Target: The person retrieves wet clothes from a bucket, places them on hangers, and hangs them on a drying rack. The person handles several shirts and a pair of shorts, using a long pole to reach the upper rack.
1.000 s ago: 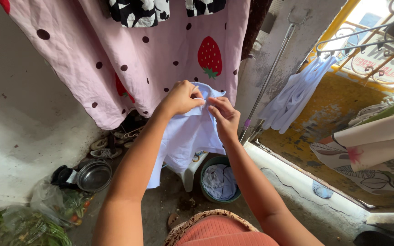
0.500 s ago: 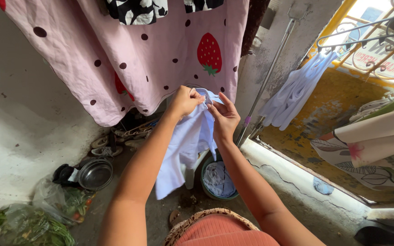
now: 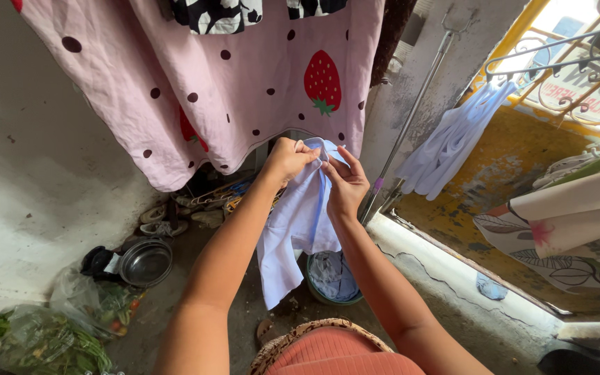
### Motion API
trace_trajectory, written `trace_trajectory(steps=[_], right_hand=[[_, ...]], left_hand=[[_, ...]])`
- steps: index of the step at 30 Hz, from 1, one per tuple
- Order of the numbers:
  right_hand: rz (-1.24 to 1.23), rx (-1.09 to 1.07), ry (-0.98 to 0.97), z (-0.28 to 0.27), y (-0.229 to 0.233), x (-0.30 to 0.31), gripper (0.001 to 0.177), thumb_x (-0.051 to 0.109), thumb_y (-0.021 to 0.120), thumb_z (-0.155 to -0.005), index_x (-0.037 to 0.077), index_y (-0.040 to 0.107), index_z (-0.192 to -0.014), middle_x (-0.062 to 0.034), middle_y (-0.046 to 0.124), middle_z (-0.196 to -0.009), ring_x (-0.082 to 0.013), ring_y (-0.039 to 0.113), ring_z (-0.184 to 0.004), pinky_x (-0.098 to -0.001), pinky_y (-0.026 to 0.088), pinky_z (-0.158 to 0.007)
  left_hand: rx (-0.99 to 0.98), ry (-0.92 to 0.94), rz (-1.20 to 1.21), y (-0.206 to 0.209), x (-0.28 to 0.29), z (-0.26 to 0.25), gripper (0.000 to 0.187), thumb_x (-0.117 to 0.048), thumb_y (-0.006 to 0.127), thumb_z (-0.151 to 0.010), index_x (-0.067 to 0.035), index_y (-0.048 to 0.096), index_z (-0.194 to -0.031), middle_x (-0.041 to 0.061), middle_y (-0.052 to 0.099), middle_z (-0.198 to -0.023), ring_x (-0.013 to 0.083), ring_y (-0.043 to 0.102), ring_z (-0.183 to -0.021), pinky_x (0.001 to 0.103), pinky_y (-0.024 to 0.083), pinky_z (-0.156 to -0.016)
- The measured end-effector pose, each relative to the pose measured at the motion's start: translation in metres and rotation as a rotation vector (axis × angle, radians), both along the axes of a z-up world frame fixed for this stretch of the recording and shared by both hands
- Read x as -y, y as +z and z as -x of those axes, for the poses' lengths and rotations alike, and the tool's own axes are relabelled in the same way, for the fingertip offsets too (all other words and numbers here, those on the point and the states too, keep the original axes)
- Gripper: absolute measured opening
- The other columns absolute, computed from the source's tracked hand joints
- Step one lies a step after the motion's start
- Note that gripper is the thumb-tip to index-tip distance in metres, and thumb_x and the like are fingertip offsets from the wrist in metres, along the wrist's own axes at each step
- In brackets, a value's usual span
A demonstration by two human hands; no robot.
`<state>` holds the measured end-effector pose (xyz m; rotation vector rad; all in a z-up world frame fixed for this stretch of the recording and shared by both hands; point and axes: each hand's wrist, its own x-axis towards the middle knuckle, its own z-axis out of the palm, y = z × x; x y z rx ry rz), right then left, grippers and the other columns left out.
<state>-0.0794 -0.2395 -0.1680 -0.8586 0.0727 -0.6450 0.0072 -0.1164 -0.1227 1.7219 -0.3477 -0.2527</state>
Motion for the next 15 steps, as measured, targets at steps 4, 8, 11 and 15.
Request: trace_trajectory(steps=[4, 8, 11, 15], right_hand=[[0.080, 0.025, 0.023, 0.006, -0.004, 0.004, 0.049, -0.008, 0.072, -0.090, -0.009, 0.059, -0.137, -0.0221, 0.076, -0.110, -0.0203, 0.074, -0.095, -0.0321, 0.061, -0.086], [0.119, 0.032, 0.108, 0.010, 0.003, 0.008, 0.057, -0.008, 0.074, -0.089, -0.007, 0.055, -0.142, -0.0200, 0.077, -0.106, -0.0185, 0.072, -0.088, -0.0307, 0.060, -0.081], [0.234, 0.031, 0.149, 0.014, 0.013, 0.011, 0.068, -0.013, 0.077, -0.084, -0.005, 0.051, -0.146, -0.0150, 0.074, -0.100, -0.0179, 0.073, -0.093, -0.0302, 0.061, -0.087], [0.421, 0.048, 0.143, 0.017, 0.024, 0.011, 0.070, -0.013, 0.077, -0.086, -0.001, 0.048, -0.148, -0.0121, 0.073, -0.097, -0.0174, 0.071, -0.093, -0.0306, 0.061, -0.087]], left_hand=[[-0.032, 0.030, 0.006, -0.004, -0.005, 0.002, 0.024, -0.015, 0.081, -0.087, 0.003, 0.071, -0.076, 0.004, 0.063, -0.070, 0.0102, 0.050, -0.065, 0.032, 0.041, -0.055], [-0.132, -0.038, -0.019, -0.005, -0.015, -0.001, 0.022, -0.020, 0.082, -0.085, 0.000, 0.075, -0.083, 0.004, 0.071, -0.074, 0.0096, 0.058, -0.066, 0.030, 0.046, -0.057], [-0.230, -0.154, -0.009, -0.013, -0.026, -0.006, 0.020, -0.021, 0.083, -0.086, -0.001, 0.077, -0.089, 0.001, 0.073, -0.081, 0.0061, 0.061, -0.072, 0.026, 0.047, -0.063], [-0.305, -0.125, 0.212, -0.032, -0.028, -0.007, 0.012, -0.012, 0.082, -0.086, -0.002, 0.075, -0.088, 0.002, 0.072, -0.080, 0.0098, 0.061, -0.068, 0.027, 0.049, -0.061]])
